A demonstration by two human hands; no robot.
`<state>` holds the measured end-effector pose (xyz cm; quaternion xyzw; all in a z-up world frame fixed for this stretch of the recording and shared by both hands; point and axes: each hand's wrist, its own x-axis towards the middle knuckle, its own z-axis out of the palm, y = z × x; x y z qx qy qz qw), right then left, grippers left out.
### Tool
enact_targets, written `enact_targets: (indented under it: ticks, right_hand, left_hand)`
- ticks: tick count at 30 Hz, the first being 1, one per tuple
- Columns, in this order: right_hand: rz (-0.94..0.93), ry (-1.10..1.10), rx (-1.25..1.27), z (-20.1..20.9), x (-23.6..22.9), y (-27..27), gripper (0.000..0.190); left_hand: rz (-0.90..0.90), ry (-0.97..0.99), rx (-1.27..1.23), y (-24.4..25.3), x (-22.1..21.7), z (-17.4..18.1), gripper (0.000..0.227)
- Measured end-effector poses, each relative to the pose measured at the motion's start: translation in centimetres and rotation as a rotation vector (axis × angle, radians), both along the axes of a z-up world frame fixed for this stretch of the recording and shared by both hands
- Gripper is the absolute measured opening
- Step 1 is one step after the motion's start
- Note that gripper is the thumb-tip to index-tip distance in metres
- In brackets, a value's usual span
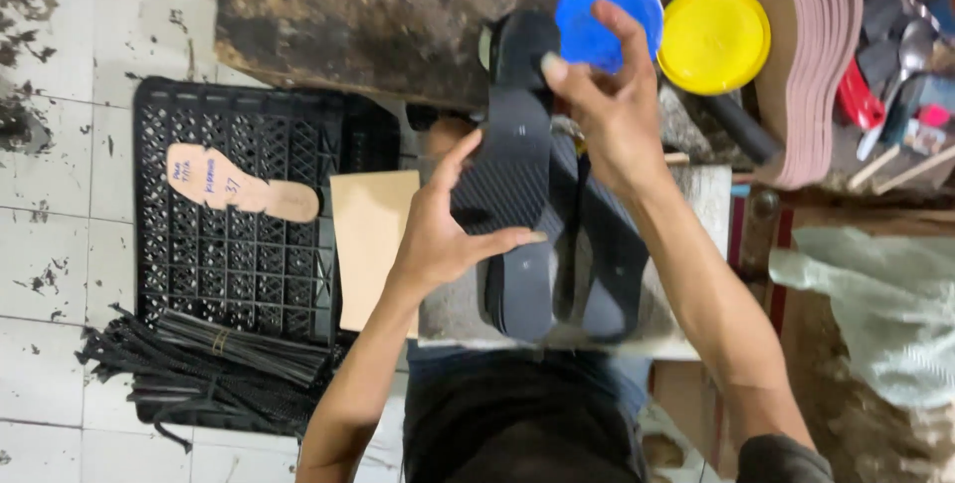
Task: Applying glue to shoe heels and then carefully attaching them to the corresponding shoe soles.
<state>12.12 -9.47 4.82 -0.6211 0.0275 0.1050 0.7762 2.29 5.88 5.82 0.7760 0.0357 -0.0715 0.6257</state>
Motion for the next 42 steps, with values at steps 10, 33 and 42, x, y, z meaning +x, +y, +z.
enact_targets:
  ticks: [10,33,42]
  right_hand:
    - [0.162,-0.054,0.044,-8.2,19.4,9.4,0.040]
    - [0.003,-0.446,-0.523,-14.7,29.5,10.4,0.021]
    - [0.019,-0.698,-0.768,-14.6,26.7,6.3,0.016]
  left_hand:
    - [0.215,-0.390,0.515,6.5,12.4,-9.8,0.081]
    - [0.213,-0.341,0.810,9.9,21.8,-15.9,0.077]
    - [0.157,-0.276,0.939,9.5,21.3,-16.6,0.071]
